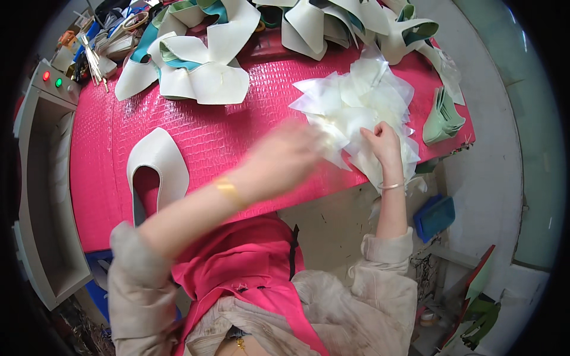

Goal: The person assembles shoe components by hand on a pink work surface. They pick up a white shoe upper, insert a white insole, and then insert a green heel counter, pressing the parts together. The process is repeated for multiple shoe units, with finished assemblies placed on the table.

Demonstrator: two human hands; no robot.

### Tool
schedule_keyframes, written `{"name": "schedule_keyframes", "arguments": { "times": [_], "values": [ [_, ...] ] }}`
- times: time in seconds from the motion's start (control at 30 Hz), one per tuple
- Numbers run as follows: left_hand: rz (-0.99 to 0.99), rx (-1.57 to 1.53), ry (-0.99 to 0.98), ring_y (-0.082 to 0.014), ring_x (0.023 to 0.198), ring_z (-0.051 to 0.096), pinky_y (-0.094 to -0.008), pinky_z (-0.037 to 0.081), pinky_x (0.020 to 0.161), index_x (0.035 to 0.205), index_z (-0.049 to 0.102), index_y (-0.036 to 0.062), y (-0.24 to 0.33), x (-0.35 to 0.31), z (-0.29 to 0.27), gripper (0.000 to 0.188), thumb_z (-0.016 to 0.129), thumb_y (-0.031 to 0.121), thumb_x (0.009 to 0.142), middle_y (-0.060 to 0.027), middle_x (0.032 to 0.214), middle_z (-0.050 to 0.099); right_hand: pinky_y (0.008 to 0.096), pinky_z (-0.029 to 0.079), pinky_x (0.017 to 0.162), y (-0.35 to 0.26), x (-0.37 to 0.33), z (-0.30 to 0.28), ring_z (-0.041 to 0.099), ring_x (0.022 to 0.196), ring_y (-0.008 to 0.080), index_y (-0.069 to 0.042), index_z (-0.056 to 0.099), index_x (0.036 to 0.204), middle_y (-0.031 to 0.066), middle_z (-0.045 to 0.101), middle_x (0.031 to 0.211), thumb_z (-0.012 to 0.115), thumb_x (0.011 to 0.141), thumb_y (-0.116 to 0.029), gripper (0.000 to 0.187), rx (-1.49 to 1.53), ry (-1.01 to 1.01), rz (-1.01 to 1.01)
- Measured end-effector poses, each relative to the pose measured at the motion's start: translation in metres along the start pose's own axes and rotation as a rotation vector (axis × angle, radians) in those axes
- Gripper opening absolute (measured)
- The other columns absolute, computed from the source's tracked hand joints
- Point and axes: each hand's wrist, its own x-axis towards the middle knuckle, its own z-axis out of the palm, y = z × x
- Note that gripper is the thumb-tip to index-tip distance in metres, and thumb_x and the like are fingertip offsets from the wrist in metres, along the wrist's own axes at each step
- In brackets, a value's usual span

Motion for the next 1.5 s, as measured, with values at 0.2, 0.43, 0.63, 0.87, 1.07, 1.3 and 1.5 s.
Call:
{"name": "schedule_keyframes", "arguments": {
  "times": [0.2, 0.43, 0.63, 0.87, 1.07, 1.3, 1.5],
  "values": [
    [-0.148, -0.048, -0.389, -0.0192, 0.096, 0.049, -0.0346, 0.043, 0.077, 0.101, 0.059, 0.0101, 0.024, 0.017, 0.084, 0.027, 0.054, 0.026, 0.08, -0.0051, 0.111, 0.051, 0.02, 0.026, 0.044, -0.013, -0.005, 0.003, 0.037, 0.052, 0.003, -0.009, 0.043, 0.072, -0.003, 0.049, 0.06, 0.062, 0.08, -0.011, 0.021, 0.53, -0.072, 0.049],
    [-0.245, -0.246, -0.356, -0.0244, 0.091, 0.055, -0.0388, 0.046, 0.074, 0.096, 0.061, 0.0071, 0.02, 0.021, 0.081, 0.024, 0.053, 0.022, 0.078, -0.0121, 0.101, 0.057, 0.0175, 0.032, 0.046, -0.093, 0.029, -0.044, 0.044, 0.055, 0.0028, -0.008, 0.051, 0.085, -0.0031, 0.052, 0.067, 0.06, 0.084, -0.019, 0.015, 0.746, -0.131, 0.002],
    [-0.696, -0.645, 0.12, -0.0333, 0.088, 0.059, -0.0399, 0.045, 0.078, 0.111, 0.051, 0.0089, -0.04, 0.053, 0.037, 0.033, 0.045, 0.015, 0.079, -0.0174, 0.099, 0.061, 0.0207, 0.036, 0.048, -0.066, 0.031, -0.016, 0.051, 0.059, 0.0052, -0.005, 0.054, 0.094, 0.0008, 0.058, 0.071, 0.058, 0.083, -0.018, 0.018, 0.507, -0.233, -0.03],
    [-0.529, -0.4, -0.358, -0.0299, 0.107, 0.051, -0.0464, 0.033, 0.09, 0.141, 0.017, 0.0204, -0.077, 0.069, 0.068, 0.059, 0.031, 0.021, 0.084, -0.015, 0.117, 0.054, 0.0311, 0.043, 0.055, -0.084, -0.035, -0.009, 0.056, 0.059, 0.0244, -0.001, 0.061, 0.084, 0.0115, 0.058, 0.07, 0.057, 0.076, -0.006, 0.01, -0.034, 0.298, -0.502],
    [-0.693, -0.641, -0.405, -0.0303, 0.104, 0.054, -0.0391, 0.039, 0.091, 0.135, 0.031, 0.0138, -0.081, 0.077, 0.047, 0.052, 0.037, 0.02, 0.084, -0.0158, 0.109, 0.058, 0.0217, 0.042, 0.046, -0.125, -0.141, -0.051, 0.052, 0.053, 0.0165, 0.002, 0.052, 0.085, 0.0117, 0.055, 0.07, 0.054, 0.085, -0.009, 0.011, 0.483, 0.628, -0.829],
    [-0.616, -0.761, -0.275, -0.0181, 0.097, 0.058, -0.0288, 0.044, 0.085, 0.119, 0.053, 0.0022, -0.077, -0.044, -0.217, 0.04, 0.049, 0.027, 0.087, -0.012, 0.105, 0.06, 0.0166, 0.038, 0.044, -0.138, -0.135, 0.02, 0.049, 0.053, 0.0057, 0.001, 0.05, 0.111, 0.0006, 0.052, 0.063, 0.061, 0.084, -0.031, 0.044, 1.229, -0.292, -0.189],
    [-1.228, -0.976, 0.07, -0.0145, 0.098, 0.054, -0.0282, 0.042, 0.086, 0.114, 0.049, -0.0018, -0.105, -0.303, -0.161, 0.043, 0.062, 0.024, 0.082, -0.0091, 0.104, 0.057, 0.0299, 0.048, 0.07, -0.287, -0.109, 0.138, 0.059, 0.083, 0.0212, -0.004, 0.052, 0.086, 0.0157, 0.06, 0.098, 0.044, 0.091, -0.017, 0.017, 1.401, -1.25, 0.049]
  ]
}}
